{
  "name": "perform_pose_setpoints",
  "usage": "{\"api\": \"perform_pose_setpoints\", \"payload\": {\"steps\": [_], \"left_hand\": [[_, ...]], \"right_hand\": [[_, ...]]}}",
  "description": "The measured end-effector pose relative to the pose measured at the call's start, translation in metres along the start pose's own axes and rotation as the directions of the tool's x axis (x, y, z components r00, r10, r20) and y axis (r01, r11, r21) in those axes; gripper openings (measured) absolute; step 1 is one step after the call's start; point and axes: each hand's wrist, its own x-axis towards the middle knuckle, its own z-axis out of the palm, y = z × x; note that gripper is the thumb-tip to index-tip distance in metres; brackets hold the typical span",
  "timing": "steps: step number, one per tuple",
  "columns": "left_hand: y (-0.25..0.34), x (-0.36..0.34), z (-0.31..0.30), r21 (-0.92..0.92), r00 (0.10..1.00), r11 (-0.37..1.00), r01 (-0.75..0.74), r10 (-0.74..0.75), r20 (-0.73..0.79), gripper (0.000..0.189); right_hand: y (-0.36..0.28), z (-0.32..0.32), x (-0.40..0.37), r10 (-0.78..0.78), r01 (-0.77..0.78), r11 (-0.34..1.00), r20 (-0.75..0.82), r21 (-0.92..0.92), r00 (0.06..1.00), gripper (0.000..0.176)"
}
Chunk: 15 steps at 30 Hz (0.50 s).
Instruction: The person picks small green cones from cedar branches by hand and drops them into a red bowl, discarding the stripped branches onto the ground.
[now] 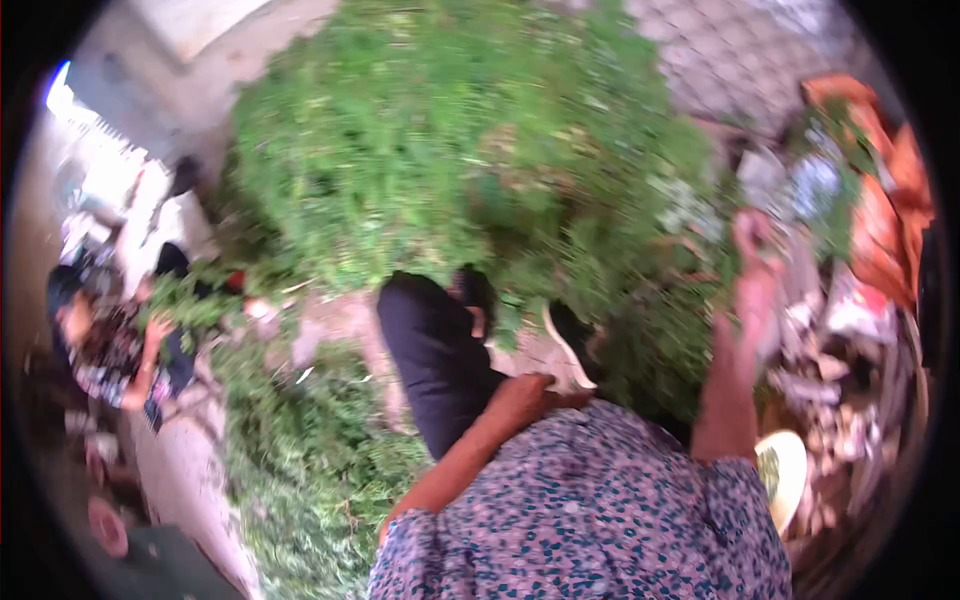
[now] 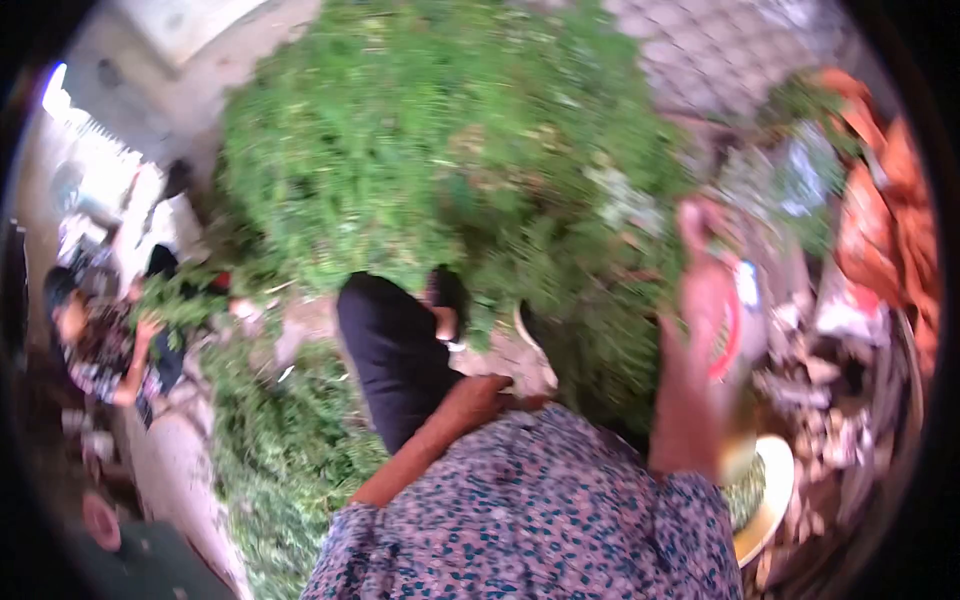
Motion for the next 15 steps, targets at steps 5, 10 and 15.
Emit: {"api": "perform_pose_setpoints", "payload": {"steps": [5,10,15], "left_hand": [[0.013,0.001,0.001,-0.102,0.996,0.995,0.008,-0.017,-0.083,0.058],[0.013,0.004,-0.005,-0.272,0.974,0.952,-0.139,0.082,-0.212,0.053],[0.028,0.002,-0.040,-0.813,0.899,0.464,-0.352,-0.074,-0.431,0.072]], "right_hand": [[-0.001,-0.009,-0.020,0.041,-0.039,0.994,-0.020,0.100,0.999,0.016],[0.001,-0.011,-0.032,0.089,-0.087,0.984,-0.006,0.152,0.996,0.017],[0.003,-0.011,-0.035,0.134,-0.133,0.974,0.008,0.183,0.991,0.018]]}}
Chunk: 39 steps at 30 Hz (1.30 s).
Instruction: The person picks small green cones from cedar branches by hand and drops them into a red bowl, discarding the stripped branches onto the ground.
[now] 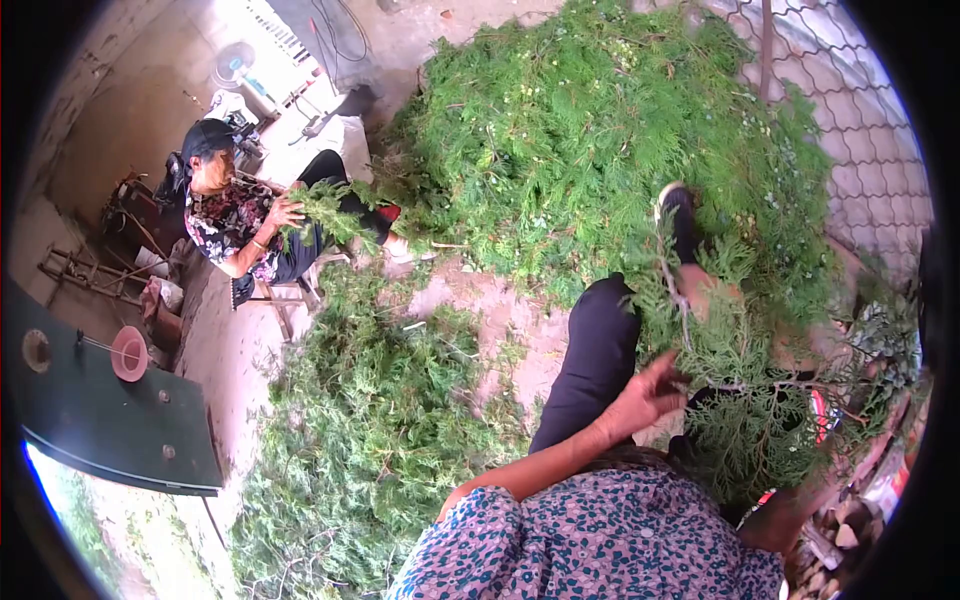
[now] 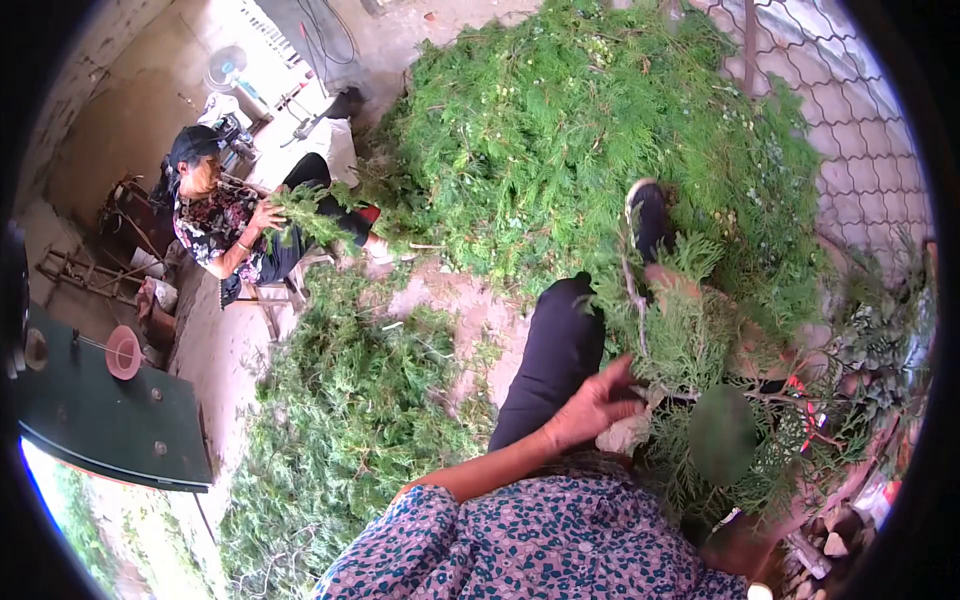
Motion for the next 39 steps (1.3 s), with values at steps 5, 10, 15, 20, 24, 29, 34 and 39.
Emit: {"api": "perform_pose_setpoints", "payload": {"steps": [5,10,15,20,24,29,34,39], "left_hand": [[0.056,0.010,-0.020,-0.549,0.998,0.835,-0.028,-0.011,-0.069,0.087],[0.068,0.016,-0.024,-0.722,0.982,0.674,-0.154,0.025,-0.186,0.075],[0.068,0.002,-0.042,-0.584,0.862,0.733,-0.349,0.006,-0.507,0.031],[0.056,-0.045,-0.057,-0.519,0.818,0.820,-0.239,-0.118,-0.563,0.018],[0.034,-0.083,-0.060,-0.380,0.667,0.925,-0.017,-0.272,-0.693,0.010],[0.012,-0.128,-0.070,0.124,0.789,0.969,0.214,-0.097,-0.607,0.016],[0.078,-0.121,-0.078,0.228,0.769,0.742,0.630,-0.556,-0.315,0.015],[0.112,-0.053,-0.048,0.248,0.886,0.929,0.274,-0.144,-0.440,0.014]], "right_hand": [[0.007,0.006,-0.001,0.047,-0.048,0.998,0.019,0.042,0.999,0.019],[0.014,0.013,0.003,0.118,-0.122,0.990,0.058,0.075,0.991,0.020],[0.032,0.021,0.006,0.251,-0.269,0.951,0.127,0.154,0.960,0.021],[0.066,0.037,0.014,0.410,-0.437,0.899,0.306,0.022,0.859,0.025],[0.087,0.027,0.023,0.627,-0.756,0.652,0.514,0.064,0.585,0.027],[0.054,0.091,0.000,0.433,-0.619,0.780,0.638,0.088,0.636,0.027],[0.060,0.104,-0.001,0.508,-0.763,0.644,0.714,0.057,0.482,0.031],[0.069,0.102,-0.002,0.446,-0.683,0.731,0.759,-0.002,0.475,0.019]]}}
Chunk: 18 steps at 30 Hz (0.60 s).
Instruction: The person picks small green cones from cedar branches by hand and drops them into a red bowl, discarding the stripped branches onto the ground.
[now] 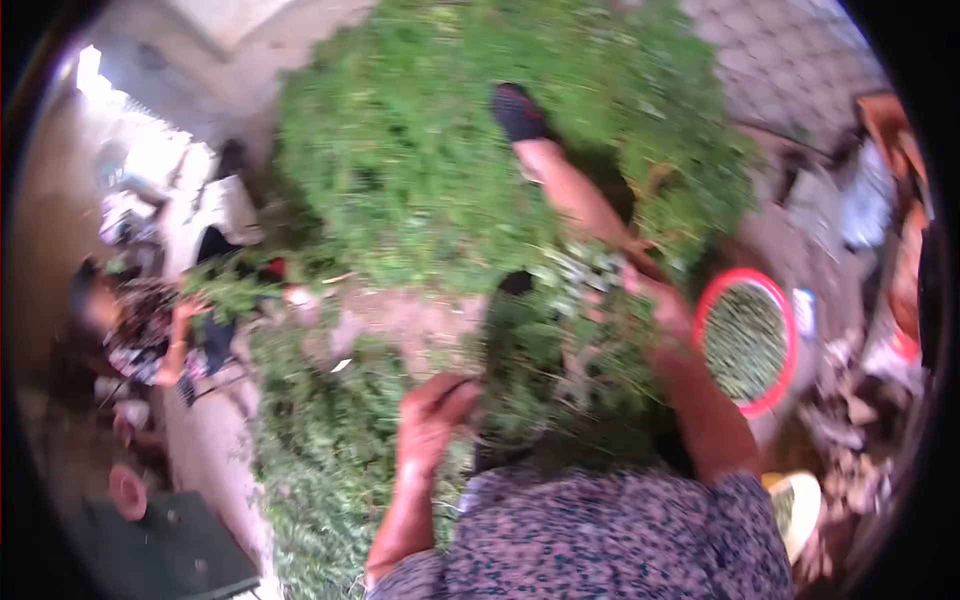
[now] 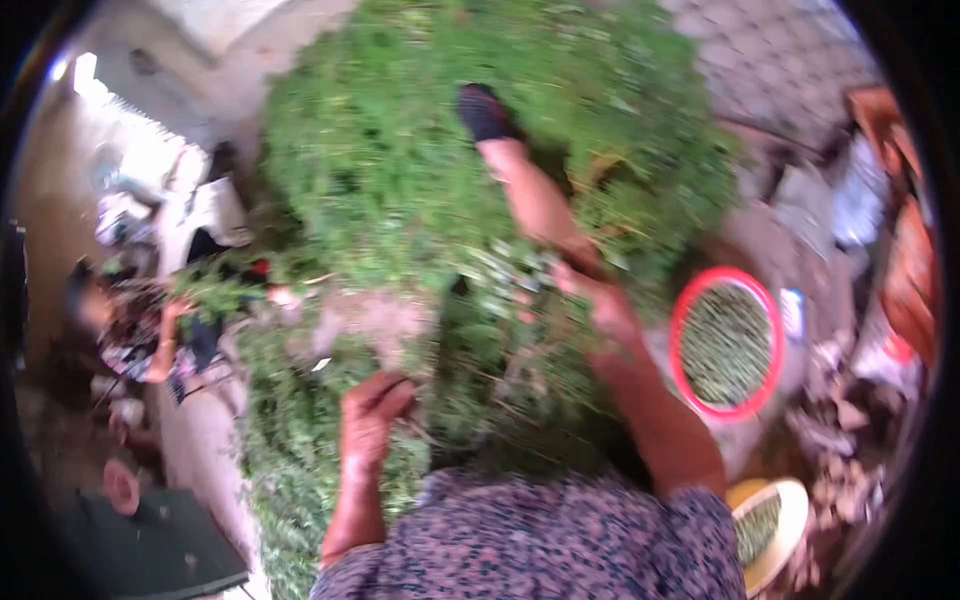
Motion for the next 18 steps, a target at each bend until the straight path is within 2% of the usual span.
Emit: {"api": "perform_pose_setpoints", "payload": {"steps": [1,2,3,4,6,7,9,10,11,12,13,14,15,16,17,18], "left_hand": [[-0.009,0.015,0.007,-0.032,0.994,0.993,-0.110,0.109,-0.027,0.018],[-0.001,0.028,0.018,-0.134,0.990,0.981,-0.138,0.138,-0.006,0.023],[-0.001,0.044,0.026,0.124,0.948,0.942,-0.311,0.317,-0.039,0.023],[0.001,0.057,0.034,-0.073,0.942,0.942,-0.327,0.331,0.052,0.034],[-0.002,0.069,0.054,-0.440,0.992,0.889,-0.124,0.120,-0.038,0.043],[-0.002,0.074,0.054,-0.440,0.992,0.889,-0.128,0.118,-0.050,0.043],[0.006,0.079,0.057,-0.503,0.944,0.804,-0.317,0.317,-0.088,0.049],[0.008,0.079,0.060,-0.424,0.919,0.815,-0.395,0.353,-0.178,0.048],[0.011,0.078,0.055,-0.218,0.903,0.886,-0.410,0.359,-0.237,0.048],[0.008,0.080,0.053,-0.106,0.876,0.895,-0.434,0.392,-0.279,0.045],[0.015,0.076,0.050,-0.084,0.863,0.885,-0.459,0.420,-0.282,0.044],[0.016,0.076,0.046,-0.048,0.860,0.887,-0.459,0.430,-0.273,0.038],[0.013,0.078,0.043,0.023,0.849,0.881,-0.472,0.461,-0.259,0.032],[0.012,0.080,0.039,0.142,0.841,0.875,-0.464,0.485,-0.241,0.029],[0.011,0.081,0.037,0.138,0.864,0.891,-0.433,0.454,-0.219,0.028],[0.011,0.081,0.035,0.141,0.883,0.905,-0.400,0.422,-0.206,0.028]], "right_hand": [[0.006,-0.003,0.008,-0.055,0.065,0.995,0.141,-0.070,0.989,0.018],[0.005,0.007,0.003,-0.017,0.016,1.000,0.098,0.009,0.995,0.022],[0.001,0.012,0.005,0.108,-0.115,0.992,0.128,0.054,0.986,0.022],[0.009,0.019,0.003,0.067,-0.066,0.994,-0.011,0.085,0.998,0.024],[0.010,0.032,0.001,0.115,-0.111,0.992,-0.086,0.058,0.990,0.025],[0.014,0.035,0.003,0.123,-0.118,0.991,-0.076,0.058,0.990,0.025],[0.020,0.035,0.004,0.251,-0.248,0.968,-0.108,0.045,0.962,0.027],[0.023,0.034,0.008,0.281,-0.283,0.959,-0.072,-0.015,0.957,0.026],[0.034,0.020,0.015,0.199,-0.190,0.966,0.034,-0.174,0.979,0.026],[0.035,0.024,0.018,0.308,-0.307,0.946,-0.008,-0.103,0.951,0.027],[0.032,0.033,0.021,0.384,-0.384,0.922,-0.020,-0.040,0.923,0.026],[0.036,0.033,0.024,0.353,-0.349,0.934,0.054,-0.075,0.934,0.027],[0.038,0.037,0.027,0.377,-0.370,0.924,0.063,-0.098,0.924,0.027],[0.051,0.027,0.032,0.356,-0.327,0.915,0.087,-0.236,0.931,0.027],[0.050,0.036,0.032,0.290,-0.256,0.936,0.120,-0.241,0.950,0.026],[0.050,0.039,0.033,0.320,-0.279,0.926,0.139,-0.254,0.937,0.027]]}}
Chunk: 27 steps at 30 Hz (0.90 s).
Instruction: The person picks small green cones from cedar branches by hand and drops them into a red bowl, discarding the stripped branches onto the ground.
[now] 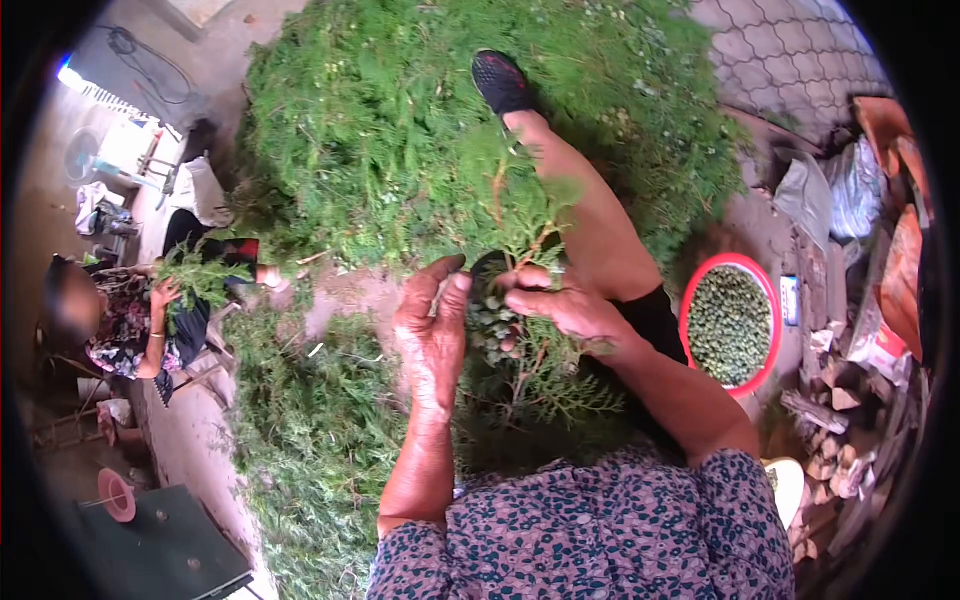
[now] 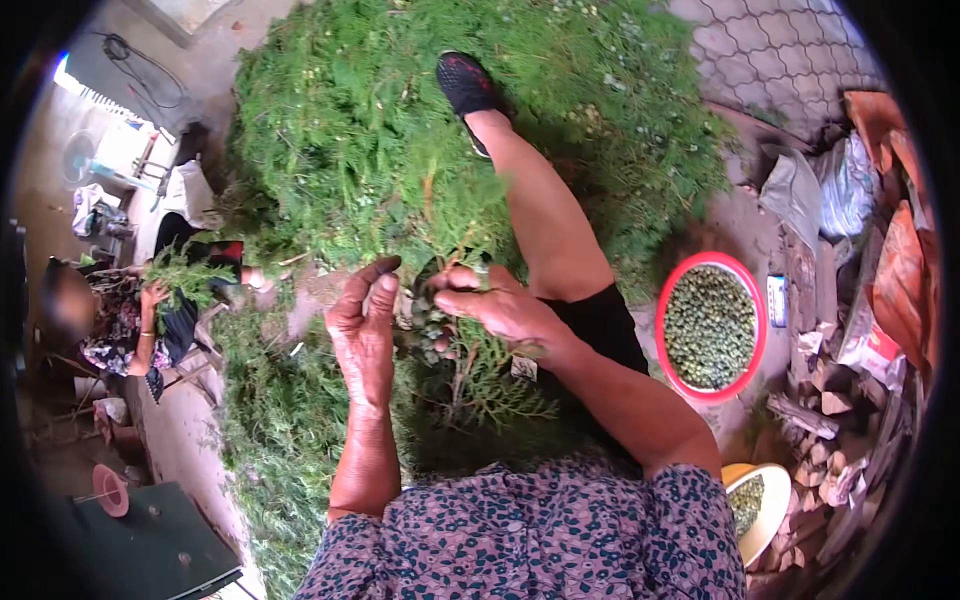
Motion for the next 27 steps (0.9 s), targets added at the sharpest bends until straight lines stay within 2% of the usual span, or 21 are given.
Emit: {"api": "perform_pose_setpoints", "payload": {"steps": [2,3,4,6,7,8,10,11,12,13,14,16,18,19,20,21,22,23,24,26,27], "left_hand": [[0.003,0.003,0.005,0.246,0.952,0.928,-0.281,0.302,-0.052,0.022],[0.007,0.003,0.007,0.288,0.935,0.900,-0.327,0.352,-0.040,0.022],[0.009,0.003,0.009,0.284,0.938,0.903,-0.321,0.345,-0.039,0.022],[0.010,0.005,0.014,0.222,0.938,0.916,-0.334,0.346,-0.017,0.022],[0.008,0.009,0.016,0.279,0.922,0.882,-0.380,0.386,0.038,0.030],[0.009,0.012,0.020,0.276,0.923,0.884,-0.378,0.382,0.041,0.030],[0.012,0.015,0.027,0.290,0.924,0.883,-0.369,0.382,0.013,0.033],[0.007,0.018,0.025,0.268,0.950,0.912,-0.310,0.305,0.061,0.048],[0.006,0.019,0.024,0.274,0.950,0.910,-0.311,0.306,0.062,0.048],[0.008,0.018,0.026,-0.053,0.994,0.995,-0.088,0.091,0.054,0.056],[0.015,0.018,0.027,-0.369,0.985,0.916,0.157,-0.121,0.119,0.064],[0.019,0.028,0.022,-0.422,0.903,0.807,0.412,-0.301,0.306,0.073],[0.006,0.038,0.026,-0.616,0.922,0.686,0.387,-0.308,0.236,0.073],[0.004,0.039,0.030,-0.649,0.935,0.682,0.339,-0.323,0.149,0.058],[-0.001,0.038,0.032,-0.648,0.933,0.680,0.343,-0.326,0.151,0.058],[-0.009,0.039,0.035,-0.735,0.958,0.620,0.274,-0.242,0.152,0.045],[-0.010,0.046,0.032,-0.809,0.982,0.558,0.185,-0.140,0.129,0.032],[-0.007,0.047,0.033,-0.819,0.983,0.546,0.175,-0.144,0.114,0.014],[-0.005,0.045,0.031,-0.791,0.968,0.572,0.218,-0.230,0.100,0.017],[0.004,0.040,0.031,-0.750,0.951,0.625,0.217,-0.309,0.018,0.031],[0.003,0.039,0.032,-0.730,0.956,0.657,0.187,-0.294,-0.021,0.037]], "right_hand": [[-0.003,0.003,0.001,-0.014,0.015,0.998,0.017,-0.056,1.000,0.026],[-0.003,0.007,0.003,-0.029,0.029,1.000,0.031,0.007,0.999,0.025],[0.006,0.004,0.006,-0.023,0.023,1.000,0.027,0.008,0.999,0.025],[0.030,-0.006,0.017,-0.121,0.111,0.966,-0.031,-0.232,0.992,0.025],[0.036,-0.010,0.019,-0.162,0.145,0.935,-0.026,-0.324,0.986,0.026],[0.034,-0.011,0.019,-0.159,0.140,0.936,-0.031,-0.323,0.987,0.026],[0.031,-0.009,0.019,-0.250,0.201,0.831,-0.026,-0.519,0.968,0.028],[0.034,-0.009,0.022,-0.183,0.159,0.873,-0.007,-0.460,0.983,0.024],[0.033,-0.009,0.022,-0.185,0.163,0.875,-0.004,-0.455,0.983,0.024],[0.031,-0.010,0.021,-0.232,0.233,0.858,0.059,-0.457,0.971,0.022],[0.028,-0.010,0.020,-0.276,0.300,0.838,0.119,-0.456,0.954,0.020],[0.029,-0.012,0.020,-0.186,0.234,0.904,0.164,-0.358,0.969,0.019],[0.022,-0.011,0.019,-0.157,0.219,0.916,0.203,-0.335,0.966,0.021],[0.021,-0.011,0.018,-0.154,0.216,0.918,0.202,-0.333,0.967,0.021],[0.020,-0.011,0.017,-0.054,0.110,0.949,0.192,-0.297,0.980,0.022],[0.018,-0.012,0.017,0.043,0.009,0.965,0.190,-0.262,0.981,0.022],[0.013,-0.011,0.021,0.023,0.033,0.964,0.209,-0.264,0.978,0.022],[0.013,-0.012,0.014,0.042,-0.006,0.973,0.153,-0.231,0.987,0.022],[0.015,-0.012,0.010,0.062,-0.039,0.981,0.112,-0.192,0.992,0.023],[0.030,-0.023,0.014,-0.037,0.089,0.915,0.138,-0.394,0.990,0.024],[0.032,-0.023,0.013,-0.051,0.095,0.916,0.122,-0.391,0.991,0.026]]}}
